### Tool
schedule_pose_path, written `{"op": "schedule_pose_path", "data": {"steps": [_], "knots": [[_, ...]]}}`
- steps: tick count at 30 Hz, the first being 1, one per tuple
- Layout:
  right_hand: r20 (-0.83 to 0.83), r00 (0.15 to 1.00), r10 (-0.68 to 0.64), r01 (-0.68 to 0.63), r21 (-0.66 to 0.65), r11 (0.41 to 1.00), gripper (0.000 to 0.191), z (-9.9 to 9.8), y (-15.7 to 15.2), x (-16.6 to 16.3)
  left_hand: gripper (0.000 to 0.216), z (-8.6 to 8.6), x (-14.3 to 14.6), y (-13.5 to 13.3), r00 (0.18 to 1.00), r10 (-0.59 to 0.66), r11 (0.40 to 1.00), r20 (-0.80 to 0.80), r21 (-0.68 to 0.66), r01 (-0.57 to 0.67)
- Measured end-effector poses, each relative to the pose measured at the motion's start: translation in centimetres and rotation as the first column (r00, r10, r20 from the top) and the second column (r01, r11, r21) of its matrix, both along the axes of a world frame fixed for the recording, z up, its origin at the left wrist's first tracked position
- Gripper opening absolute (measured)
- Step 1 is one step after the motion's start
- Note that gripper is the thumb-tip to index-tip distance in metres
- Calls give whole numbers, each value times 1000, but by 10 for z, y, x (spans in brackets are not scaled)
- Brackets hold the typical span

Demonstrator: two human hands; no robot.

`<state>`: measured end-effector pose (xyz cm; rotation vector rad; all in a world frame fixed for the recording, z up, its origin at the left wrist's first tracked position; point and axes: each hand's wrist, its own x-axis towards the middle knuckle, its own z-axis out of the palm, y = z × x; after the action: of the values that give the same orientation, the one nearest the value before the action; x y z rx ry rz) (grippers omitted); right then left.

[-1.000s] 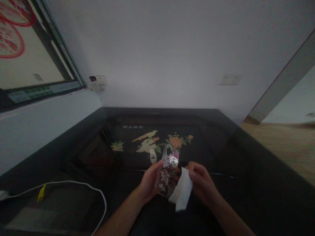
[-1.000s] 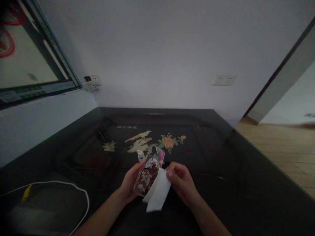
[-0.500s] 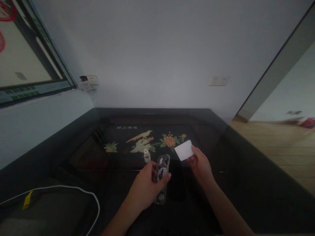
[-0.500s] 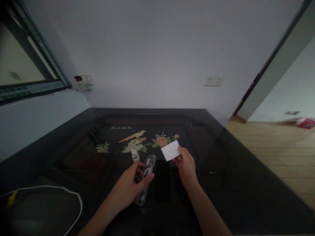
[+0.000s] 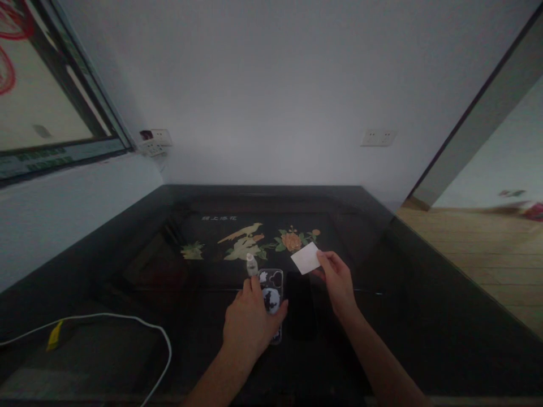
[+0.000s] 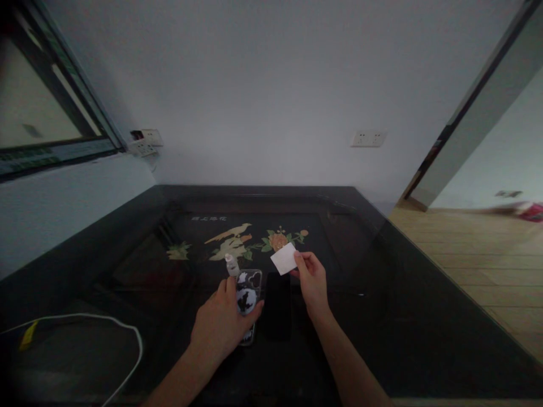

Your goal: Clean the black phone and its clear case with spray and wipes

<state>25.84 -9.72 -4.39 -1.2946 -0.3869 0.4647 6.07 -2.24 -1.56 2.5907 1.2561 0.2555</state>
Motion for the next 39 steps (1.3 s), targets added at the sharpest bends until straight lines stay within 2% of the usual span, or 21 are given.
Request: {"op": "schedule_pose_path", "data": {"steps": [8,14,19,22,25,27,30,33,39], "knots": [[2,999,-34,34,12,999,37,3,-1,5,61,-2,10,2,994,18,998,-108,68,-11],[-16,998,-60,61,36,998,35,4,-3,8,62,-11,11,2,992,31,988,-120,152,-13],[-16,998,-68,68,34,997,35,2,-3,11,68,-15,9,4,991,24,988,-129,156,-4],[-17,997,-80,81,41,996,36,0,-3,13,70,-11,6,3,993,29,989,-119,145,-12],[-22,995,-93,95,55,994,37,-1,-3,15,64,1,4,-3,998,37,989,-56,148,-28],[-17,995,-97,98,64,993,38,0,-3,16,59,10,6,-10,1000,19,993,9,118,-20],[-6,995,-98,99,80,992,39,1,-3,18,59,18,18,-24,996,-39,999,77,-18,41],[-15,994,-108,109,96,989,40,2,-3,19,59,17,38,-35,995,-79,989,67,-122,87],[-30,992,-124,127,105,986,38,2,-4,23,60,8,67,-42,996,-51,979,69,-194,63]]}}
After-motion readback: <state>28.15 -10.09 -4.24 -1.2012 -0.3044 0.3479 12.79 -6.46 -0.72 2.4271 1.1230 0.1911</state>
